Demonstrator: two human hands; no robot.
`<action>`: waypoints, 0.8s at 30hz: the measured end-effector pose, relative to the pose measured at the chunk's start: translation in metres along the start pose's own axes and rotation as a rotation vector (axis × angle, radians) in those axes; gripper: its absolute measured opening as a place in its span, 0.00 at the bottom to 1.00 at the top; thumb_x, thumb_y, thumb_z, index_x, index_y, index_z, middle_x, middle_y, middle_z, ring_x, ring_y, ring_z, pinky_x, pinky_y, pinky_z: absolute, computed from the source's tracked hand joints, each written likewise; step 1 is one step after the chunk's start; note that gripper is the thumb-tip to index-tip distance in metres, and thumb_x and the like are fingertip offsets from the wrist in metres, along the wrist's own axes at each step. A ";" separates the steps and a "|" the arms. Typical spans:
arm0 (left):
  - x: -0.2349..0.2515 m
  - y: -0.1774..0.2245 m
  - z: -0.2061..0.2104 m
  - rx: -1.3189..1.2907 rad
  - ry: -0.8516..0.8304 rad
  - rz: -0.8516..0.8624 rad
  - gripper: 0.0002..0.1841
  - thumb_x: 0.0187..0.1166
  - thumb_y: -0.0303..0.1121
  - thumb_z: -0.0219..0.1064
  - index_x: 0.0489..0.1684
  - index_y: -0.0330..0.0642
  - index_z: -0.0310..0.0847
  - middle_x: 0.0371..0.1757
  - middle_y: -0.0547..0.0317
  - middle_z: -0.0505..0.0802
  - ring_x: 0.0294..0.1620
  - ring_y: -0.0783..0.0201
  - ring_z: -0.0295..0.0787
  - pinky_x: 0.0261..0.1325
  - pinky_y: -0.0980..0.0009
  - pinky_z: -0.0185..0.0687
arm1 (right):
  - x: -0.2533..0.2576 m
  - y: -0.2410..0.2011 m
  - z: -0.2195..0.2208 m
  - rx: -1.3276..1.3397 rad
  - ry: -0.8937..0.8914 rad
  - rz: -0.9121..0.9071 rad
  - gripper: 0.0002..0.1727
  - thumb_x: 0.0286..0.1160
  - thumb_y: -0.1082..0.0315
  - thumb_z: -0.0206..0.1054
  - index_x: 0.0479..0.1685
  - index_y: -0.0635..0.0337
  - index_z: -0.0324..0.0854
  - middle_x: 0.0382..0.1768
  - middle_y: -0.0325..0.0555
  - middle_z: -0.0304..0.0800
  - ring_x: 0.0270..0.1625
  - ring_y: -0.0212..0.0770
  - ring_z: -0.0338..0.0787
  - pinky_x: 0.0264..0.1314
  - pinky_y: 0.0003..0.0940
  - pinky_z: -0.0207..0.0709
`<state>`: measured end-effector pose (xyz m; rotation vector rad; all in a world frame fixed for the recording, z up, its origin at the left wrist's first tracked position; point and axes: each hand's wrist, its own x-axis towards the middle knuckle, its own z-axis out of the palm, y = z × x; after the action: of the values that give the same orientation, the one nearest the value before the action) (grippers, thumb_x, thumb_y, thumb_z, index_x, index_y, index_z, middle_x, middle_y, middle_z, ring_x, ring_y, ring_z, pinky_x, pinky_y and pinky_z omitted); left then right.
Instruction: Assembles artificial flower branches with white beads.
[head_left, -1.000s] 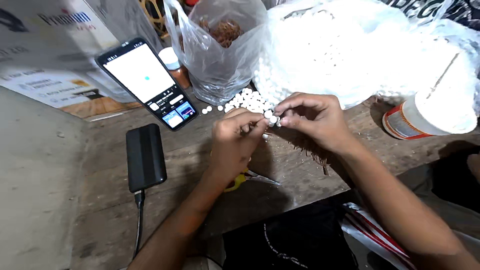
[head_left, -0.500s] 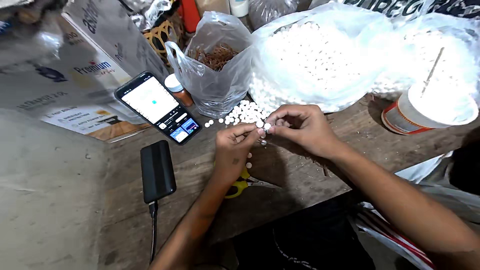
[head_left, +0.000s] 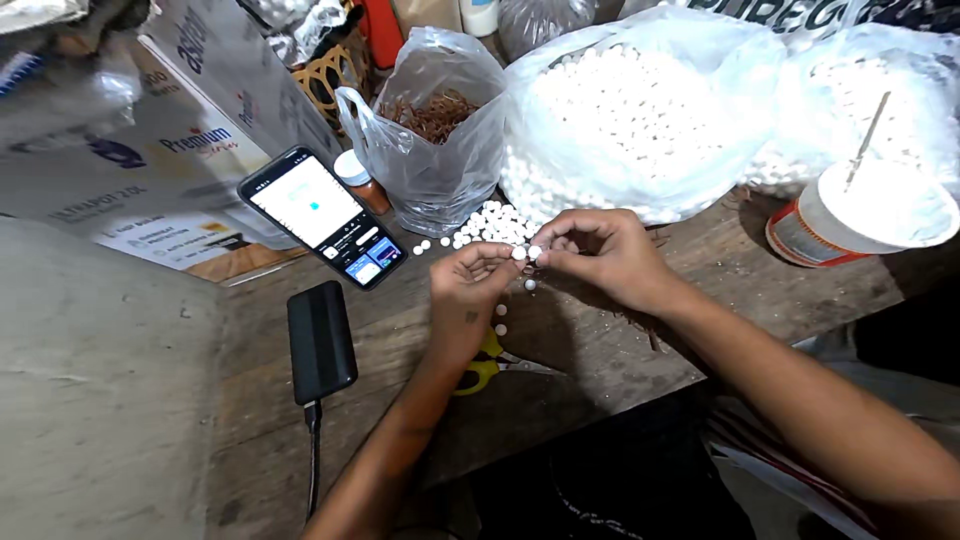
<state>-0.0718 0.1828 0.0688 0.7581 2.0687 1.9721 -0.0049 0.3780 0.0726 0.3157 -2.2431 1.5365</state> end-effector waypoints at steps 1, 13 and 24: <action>0.000 -0.001 -0.001 0.008 -0.002 0.002 0.04 0.73 0.20 0.74 0.39 0.37 0.91 0.32 0.63 0.95 0.27 0.75 0.89 0.33 0.79 0.87 | 0.000 0.000 0.000 -0.002 0.000 0.005 0.06 0.70 0.73 0.75 0.43 0.60 0.90 0.31 0.33 0.90 0.26 0.22 0.80 0.27 0.16 0.74; -0.001 0.000 -0.001 0.036 -0.017 0.028 0.02 0.74 0.21 0.74 0.36 0.37 0.91 0.31 0.63 0.94 0.29 0.76 0.88 0.34 0.81 0.85 | -0.001 0.000 0.001 0.033 -0.006 -0.008 0.07 0.70 0.75 0.75 0.44 0.62 0.90 0.37 0.35 0.92 0.31 0.22 0.85 0.34 0.16 0.81; -0.002 -0.004 -0.003 0.140 -0.041 0.076 0.01 0.75 0.25 0.73 0.37 0.41 0.90 0.31 0.70 0.95 0.30 0.79 0.90 0.36 0.80 0.88 | 0.003 0.004 0.007 -0.087 0.082 -0.192 0.15 0.63 0.69 0.81 0.48 0.64 0.93 0.49 0.46 0.93 0.50 0.33 0.90 0.52 0.28 0.87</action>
<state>-0.0725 0.1797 0.0650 0.9090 2.2032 1.8473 -0.0109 0.3727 0.0689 0.4213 -2.1415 1.3256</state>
